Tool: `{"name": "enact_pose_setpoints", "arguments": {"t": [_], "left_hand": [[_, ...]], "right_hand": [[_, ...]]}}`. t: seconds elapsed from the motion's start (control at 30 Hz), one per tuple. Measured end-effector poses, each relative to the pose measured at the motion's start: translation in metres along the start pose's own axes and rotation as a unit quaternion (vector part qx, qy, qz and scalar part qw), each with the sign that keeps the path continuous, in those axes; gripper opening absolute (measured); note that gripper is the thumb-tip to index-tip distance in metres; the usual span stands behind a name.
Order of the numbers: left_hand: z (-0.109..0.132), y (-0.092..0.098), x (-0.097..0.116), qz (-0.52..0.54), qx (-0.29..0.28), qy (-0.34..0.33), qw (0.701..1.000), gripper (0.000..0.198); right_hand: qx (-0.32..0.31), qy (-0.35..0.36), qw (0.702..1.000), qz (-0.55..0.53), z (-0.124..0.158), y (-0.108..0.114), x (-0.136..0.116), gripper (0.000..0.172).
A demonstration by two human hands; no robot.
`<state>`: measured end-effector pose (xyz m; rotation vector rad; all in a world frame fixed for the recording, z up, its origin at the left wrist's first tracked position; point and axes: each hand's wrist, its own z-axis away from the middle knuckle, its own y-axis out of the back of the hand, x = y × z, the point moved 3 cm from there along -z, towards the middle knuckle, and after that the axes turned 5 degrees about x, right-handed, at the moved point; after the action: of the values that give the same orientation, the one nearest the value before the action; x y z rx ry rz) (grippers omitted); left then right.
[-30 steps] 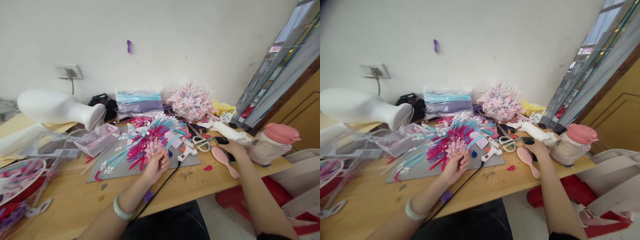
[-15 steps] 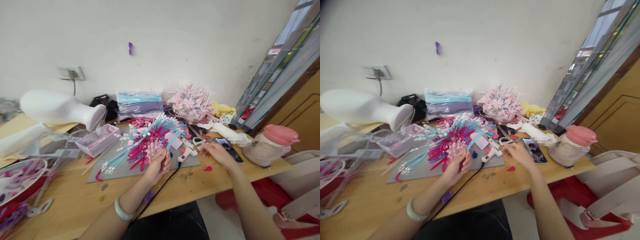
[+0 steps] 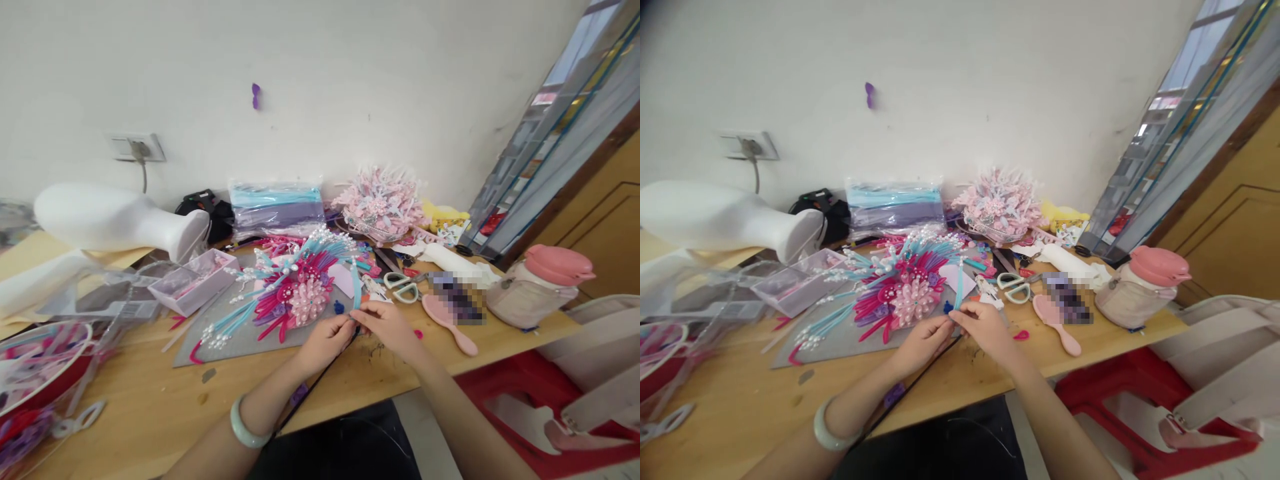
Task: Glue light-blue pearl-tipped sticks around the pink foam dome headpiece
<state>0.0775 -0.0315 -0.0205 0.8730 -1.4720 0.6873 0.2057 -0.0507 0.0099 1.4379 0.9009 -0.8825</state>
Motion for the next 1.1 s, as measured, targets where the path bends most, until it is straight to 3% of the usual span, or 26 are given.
{"name": "enact_pose_setpoints", "arguments": {"t": [0.3, 0.47, 0.53, 0.57, 0.63, 0.73, 0.77, 0.9, 1.0, 1.1], "left_hand": [[0.003, -0.001, 0.002, -0.009, -0.071, 0.029, 0.997, 0.037], [0.008, -0.002, -0.002, -0.050, -0.122, 0.069, 0.989, 0.038], [0.008, -0.003, -0.002, -0.037, -0.128, 0.083, 0.988, 0.038], [0.008, -0.003, -0.003, -0.020, -0.122, 0.086, 0.989, 0.038], [0.006, -0.002, -0.004, 0.031, -0.097, 0.088, 0.991, 0.037], [0.002, 0.000, -0.007, 0.106, -0.061, 0.086, 0.989, 0.038], [0.001, 0.000, -0.008, 0.121, -0.054, 0.084, 0.988, 0.038], [-0.001, 0.001, -0.009, 0.155, -0.038, 0.081, 0.984, 0.038], [-0.001, 0.001, -0.008, 0.167, -0.031, 0.077, 0.983, 0.038], [-0.001, 0.001, -0.007, 0.165, -0.023, 0.076, 0.983, 0.038]], "right_hand": [[0.048, -0.010, 0.999, -0.015, -0.002, -0.005, 0.010, 0.030], [-0.026, -0.031, 0.999, 0.013, 0.001, -0.005, 0.009, 0.030], [-0.021, -0.018, 0.997, 0.071, 0.003, 0.013, 0.010, 0.027], [0.013, -0.008, 0.994, 0.109, 0.005, 0.028, 0.012, 0.026], [0.145, -0.009, 0.973, 0.177, 0.013, 0.069, 0.023, 0.033], [0.351, -0.027, 0.895, 0.273, 0.038, 0.132, 0.054, 0.040], [0.385, -0.029, 0.871, 0.303, 0.048, 0.148, 0.067, 0.042], [0.394, -0.037, 0.825, 0.404, 0.073, 0.177, 0.114, 0.042], [0.358, -0.055, 0.831, 0.423, 0.071, 0.177, 0.131, 0.041], [0.356, -0.044, 0.839, 0.409, 0.058, 0.176, 0.130, 0.039]]}}
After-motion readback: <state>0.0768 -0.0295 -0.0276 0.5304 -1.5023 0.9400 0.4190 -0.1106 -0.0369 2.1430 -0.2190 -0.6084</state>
